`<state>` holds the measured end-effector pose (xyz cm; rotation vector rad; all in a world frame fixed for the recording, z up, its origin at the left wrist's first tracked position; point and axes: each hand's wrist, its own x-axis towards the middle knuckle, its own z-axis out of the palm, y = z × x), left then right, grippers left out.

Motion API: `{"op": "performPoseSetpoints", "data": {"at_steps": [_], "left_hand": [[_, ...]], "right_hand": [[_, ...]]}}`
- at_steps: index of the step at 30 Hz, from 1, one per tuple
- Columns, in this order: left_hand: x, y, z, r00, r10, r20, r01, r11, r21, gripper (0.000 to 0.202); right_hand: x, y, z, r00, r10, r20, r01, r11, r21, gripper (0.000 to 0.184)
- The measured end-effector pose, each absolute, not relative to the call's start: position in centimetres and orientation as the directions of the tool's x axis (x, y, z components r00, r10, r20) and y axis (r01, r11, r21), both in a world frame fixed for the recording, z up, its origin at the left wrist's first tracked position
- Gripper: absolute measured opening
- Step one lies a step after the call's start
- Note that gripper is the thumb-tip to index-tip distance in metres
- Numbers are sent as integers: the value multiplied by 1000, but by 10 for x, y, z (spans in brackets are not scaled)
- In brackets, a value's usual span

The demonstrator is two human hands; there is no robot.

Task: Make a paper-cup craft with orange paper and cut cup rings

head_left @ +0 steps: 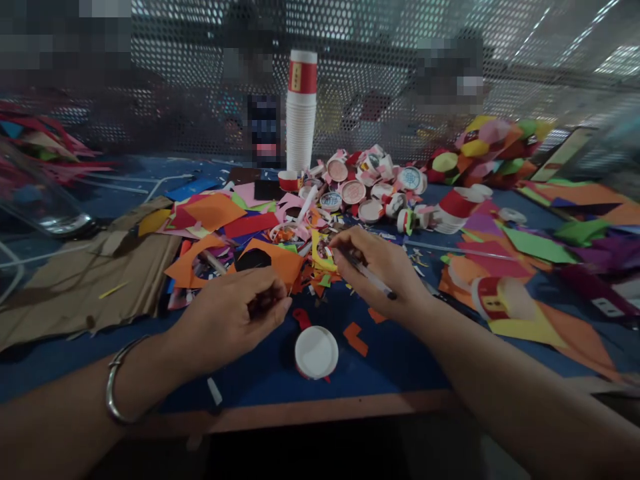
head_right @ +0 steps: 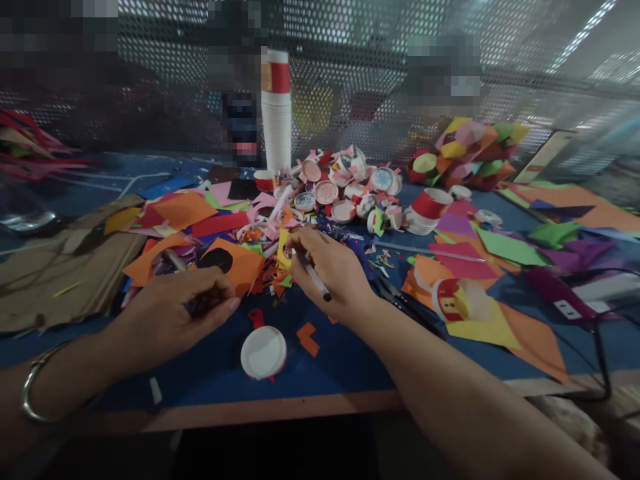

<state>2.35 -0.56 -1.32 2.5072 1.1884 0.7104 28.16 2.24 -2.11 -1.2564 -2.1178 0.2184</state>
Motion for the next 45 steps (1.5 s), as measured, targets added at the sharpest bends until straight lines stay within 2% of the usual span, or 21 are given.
{"op": "performPoseSetpoints", "data": {"at_steps": [5,8,12,15,17,20,24,29,33,36,38,41,44,45], "left_hand": [[20,0,-15,543,791,281,645,-607,464,18],[18,3,-17,535,806,252,647,-583,492,21],[16,3,-17,532,819,214,642,-555,529,21],[15,2,-17,542,814,210,630,-559,539,20],[16,1,-17,550,807,214,628,-569,531,20],[17,1,-15,556,802,217,635,-579,511,20],[17,0,-11,577,786,223,629,-602,493,17],[15,-4,-9,585,787,197,636,-595,491,13],[15,-8,-11,612,774,163,609,-592,528,11],[16,-13,-11,652,751,110,605,-602,522,19],[17,-14,-11,665,741,94,621,-618,482,19],[17,-13,-10,643,756,122,659,-627,415,13],[17,-10,-11,621,774,124,687,-614,389,14],[16,-9,-11,618,778,117,691,-608,391,14]], "right_hand": [[312,29,-7,-373,858,354,860,463,-216,22],[342,33,3,-323,904,279,931,356,-75,26],[380,37,14,-167,977,136,983,154,100,18],[397,44,18,10,999,42,971,-20,239,19],[405,50,16,98,995,-26,944,-85,319,29],[412,59,12,179,978,-107,906,-122,404,35],[417,67,6,210,961,-182,884,-106,456,36],[417,63,9,151,978,-145,906,-78,417,28],[410,54,16,71,997,-16,949,-63,310,23],[393,37,15,0,994,110,978,-23,206,19],[373,16,9,-105,982,157,991,90,97,15],[334,-24,-8,-271,947,171,958,283,-49,29],[298,-58,-23,-540,793,284,762,603,-236,39],[289,-65,-27,-562,774,290,729,630,-269,43]]}}
